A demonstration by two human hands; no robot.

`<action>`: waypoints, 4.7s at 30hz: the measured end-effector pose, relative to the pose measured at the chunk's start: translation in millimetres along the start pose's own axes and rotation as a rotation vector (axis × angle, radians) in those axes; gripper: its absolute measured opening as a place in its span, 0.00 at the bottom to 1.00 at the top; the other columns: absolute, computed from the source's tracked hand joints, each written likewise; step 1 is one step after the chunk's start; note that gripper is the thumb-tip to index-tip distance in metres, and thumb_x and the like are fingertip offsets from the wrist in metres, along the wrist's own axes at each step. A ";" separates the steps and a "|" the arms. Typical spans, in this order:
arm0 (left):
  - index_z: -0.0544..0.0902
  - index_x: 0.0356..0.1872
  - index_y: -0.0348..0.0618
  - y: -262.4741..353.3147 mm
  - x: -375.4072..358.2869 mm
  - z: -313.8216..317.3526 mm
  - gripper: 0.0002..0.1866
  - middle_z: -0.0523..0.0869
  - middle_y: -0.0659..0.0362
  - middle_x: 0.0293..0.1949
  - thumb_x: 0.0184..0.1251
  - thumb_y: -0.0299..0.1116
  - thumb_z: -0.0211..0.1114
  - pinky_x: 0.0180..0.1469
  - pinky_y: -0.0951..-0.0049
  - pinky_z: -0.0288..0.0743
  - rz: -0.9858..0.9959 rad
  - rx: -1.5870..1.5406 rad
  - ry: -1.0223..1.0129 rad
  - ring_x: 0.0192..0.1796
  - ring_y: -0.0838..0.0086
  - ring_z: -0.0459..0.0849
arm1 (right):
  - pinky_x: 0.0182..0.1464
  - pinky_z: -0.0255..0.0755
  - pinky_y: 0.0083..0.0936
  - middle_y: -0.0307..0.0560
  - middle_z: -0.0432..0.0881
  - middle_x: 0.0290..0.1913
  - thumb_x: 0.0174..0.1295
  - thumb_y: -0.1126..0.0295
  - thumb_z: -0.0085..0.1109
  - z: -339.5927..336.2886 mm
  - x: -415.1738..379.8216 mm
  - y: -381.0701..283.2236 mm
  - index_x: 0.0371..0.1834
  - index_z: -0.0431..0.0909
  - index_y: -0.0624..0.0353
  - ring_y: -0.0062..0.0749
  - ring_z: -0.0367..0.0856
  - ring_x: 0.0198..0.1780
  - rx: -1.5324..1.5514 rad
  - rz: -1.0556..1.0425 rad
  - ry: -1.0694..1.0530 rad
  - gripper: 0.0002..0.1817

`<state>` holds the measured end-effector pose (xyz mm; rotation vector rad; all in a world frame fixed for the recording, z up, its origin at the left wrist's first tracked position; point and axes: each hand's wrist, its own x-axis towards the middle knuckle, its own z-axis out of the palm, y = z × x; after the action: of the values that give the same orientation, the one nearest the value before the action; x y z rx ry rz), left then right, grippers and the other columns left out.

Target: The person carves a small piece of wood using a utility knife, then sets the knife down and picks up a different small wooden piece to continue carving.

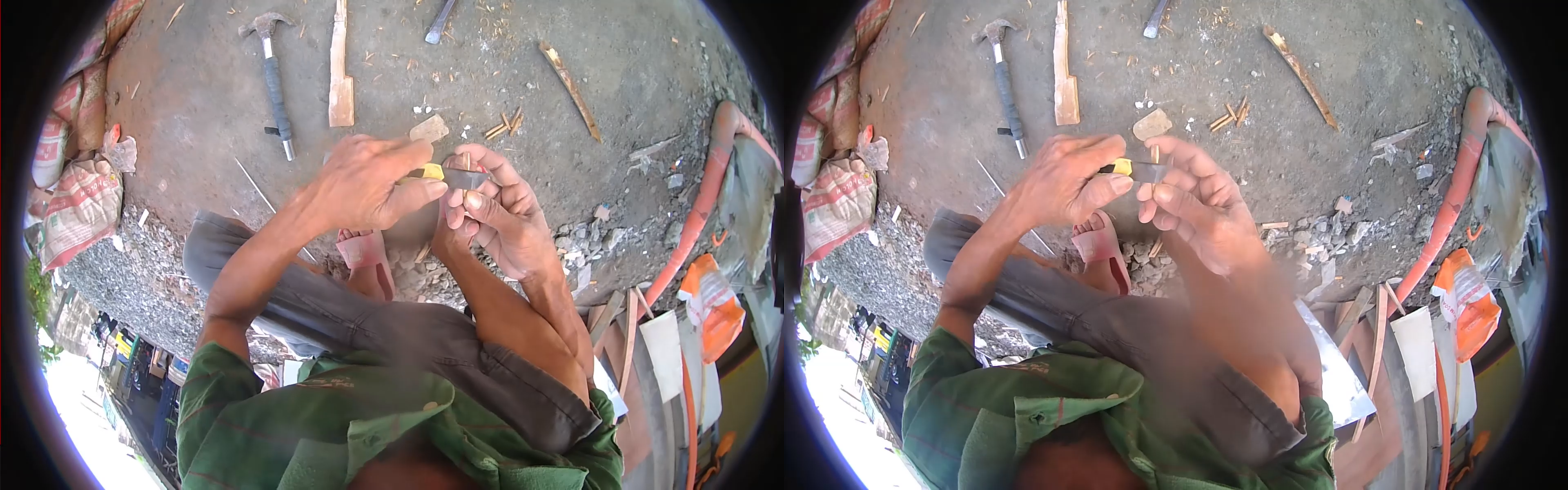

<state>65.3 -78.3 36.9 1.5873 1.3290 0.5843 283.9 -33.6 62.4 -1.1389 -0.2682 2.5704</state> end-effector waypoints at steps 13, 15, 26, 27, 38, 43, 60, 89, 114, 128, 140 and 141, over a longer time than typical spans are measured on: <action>0.75 0.30 0.38 7.1 -5.5 0.7 0.18 0.78 0.48 0.24 0.65 0.45 0.61 0.27 0.59 0.69 -0.070 -0.005 -0.060 0.26 0.51 0.78 | 0.43 0.74 0.19 0.45 0.83 0.46 0.66 0.77 0.58 0.2 2.5 8.0 0.68 0.66 0.63 0.22 0.82 0.41 -0.407 -0.157 0.038 0.26; 0.74 0.31 0.37 7.5 -7.5 1.6 0.19 0.77 0.48 0.24 0.66 0.46 0.60 0.28 0.59 0.68 -0.065 -0.009 -0.072 0.27 0.50 0.76 | 0.44 0.75 0.19 0.44 0.84 0.45 0.66 0.77 0.58 -0.3 5.0 9.7 0.68 0.66 0.63 0.22 0.82 0.40 -0.424 -0.183 0.034 0.27; 0.74 0.30 0.38 2.0 -4.9 -1.0 0.17 0.77 0.47 0.24 0.65 0.44 0.60 0.28 0.58 0.69 -0.045 -0.021 -0.030 0.26 0.50 0.76 | 0.44 0.74 0.19 0.42 0.84 0.43 0.63 0.78 0.62 4.2 10.8 1.1 0.65 0.71 0.60 0.21 0.81 0.40 -0.443 -0.119 0.049 0.26; 0.74 0.30 0.38 1.2 -4.2 -0.1 0.17 0.77 0.47 0.24 0.65 0.44 0.60 0.28 0.58 0.69 -0.046 -0.010 -0.022 0.26 0.50 0.76 | 0.44 0.73 0.19 0.42 0.85 0.43 0.62 0.79 0.63 5.1 10.5 0.0 0.65 0.72 0.58 0.21 0.81 0.39 -0.458 -0.107 0.077 0.26; 0.73 0.30 0.38 -2.0 -3.6 1.4 0.17 0.75 0.48 0.24 0.64 0.44 0.61 0.29 0.59 0.69 -0.035 -0.033 -0.093 0.26 0.52 0.76 | 0.41 0.77 0.19 0.41 0.82 0.43 0.62 0.77 0.63 3.3 5.2 1.2 0.62 0.73 0.63 0.22 0.83 0.38 -0.485 -0.142 0.016 0.23; 0.73 0.29 0.38 -7.5 -4.0 4.2 0.18 0.75 0.49 0.24 0.64 0.45 0.60 0.28 0.59 0.68 -0.014 -0.063 -0.056 0.26 0.52 0.76 | 0.40 0.76 0.19 0.41 0.82 0.41 0.63 0.77 0.62 6.3 7.7 1.1 0.61 0.72 0.64 0.21 0.82 0.37 -0.467 -0.129 0.019 0.22; 0.75 0.30 0.40 -10.9 -1.1 9.1 0.16 0.78 0.49 0.23 0.63 0.44 0.61 0.26 0.59 0.70 0.019 -0.034 -0.012 0.25 0.52 0.78 | 0.41 0.73 0.19 0.44 0.83 0.39 0.66 0.75 0.58 -1.5 2.6 3.6 0.66 0.68 0.66 0.23 0.81 0.38 -0.439 -0.124 0.002 0.24; 0.75 0.30 0.39 -5.8 -0.8 -2.4 0.15 0.78 0.49 0.22 0.62 0.42 0.62 0.25 0.58 0.67 0.001 0.124 -0.002 0.24 0.51 0.77 | 0.37 0.74 0.18 0.45 0.83 0.41 0.63 0.78 0.61 -1.7 1.2 6.0 0.63 0.70 0.65 0.21 0.80 0.35 -0.290 -0.065 -0.009 0.24; 0.81 0.37 0.41 -23.6 3.7 -1.1 0.18 0.84 0.47 0.31 0.66 0.48 0.62 0.34 0.60 0.74 -0.034 0.160 0.018 0.33 0.53 0.83 | 0.44 0.68 0.19 0.41 0.84 0.36 0.62 0.78 0.61 0.7 -3.1 -7.2 0.61 0.74 0.65 0.21 0.77 0.35 -0.262 0.004 0.102 0.22; 0.84 0.42 0.40 5.3 7.4 -14.2 0.07 0.81 0.58 0.37 0.66 0.30 0.66 0.42 0.71 0.72 -0.132 -0.431 -0.148 0.39 0.74 0.77 | 0.31 0.71 0.18 0.44 0.84 0.32 0.61 0.77 0.62 5.8 0.7 -14.3 0.68 0.56 0.69 0.25 0.80 0.28 -0.391 0.024 -0.029 0.34; 0.83 0.37 0.35 5.6 -4.8 -19.2 0.06 0.79 0.62 0.25 0.65 0.29 0.67 0.31 0.77 0.70 -0.313 -0.549 -0.251 0.28 0.79 0.76 | 0.36 0.69 0.16 0.42 0.84 0.34 0.64 0.76 0.60 2.5 2.5 -12.0 0.67 0.62 0.68 0.19 0.77 0.31 -0.381 -0.056 -0.007 0.29; 0.82 0.36 0.36 5.0 -8.0 -12.2 0.07 0.79 0.61 0.25 0.66 0.29 0.67 0.29 0.77 0.69 -0.368 -0.695 -0.177 0.28 0.79 0.76 | 0.36 0.68 0.15 0.41 0.84 0.35 0.65 0.76 0.60 1.8 2.7 -10.7 0.66 0.65 0.67 0.18 0.76 0.32 -0.341 -0.079 0.011 0.26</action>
<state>55.3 -81.1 48.3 0.7867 1.0822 0.5748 283.1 -22.7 64.9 -1.2247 -0.7571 2.5101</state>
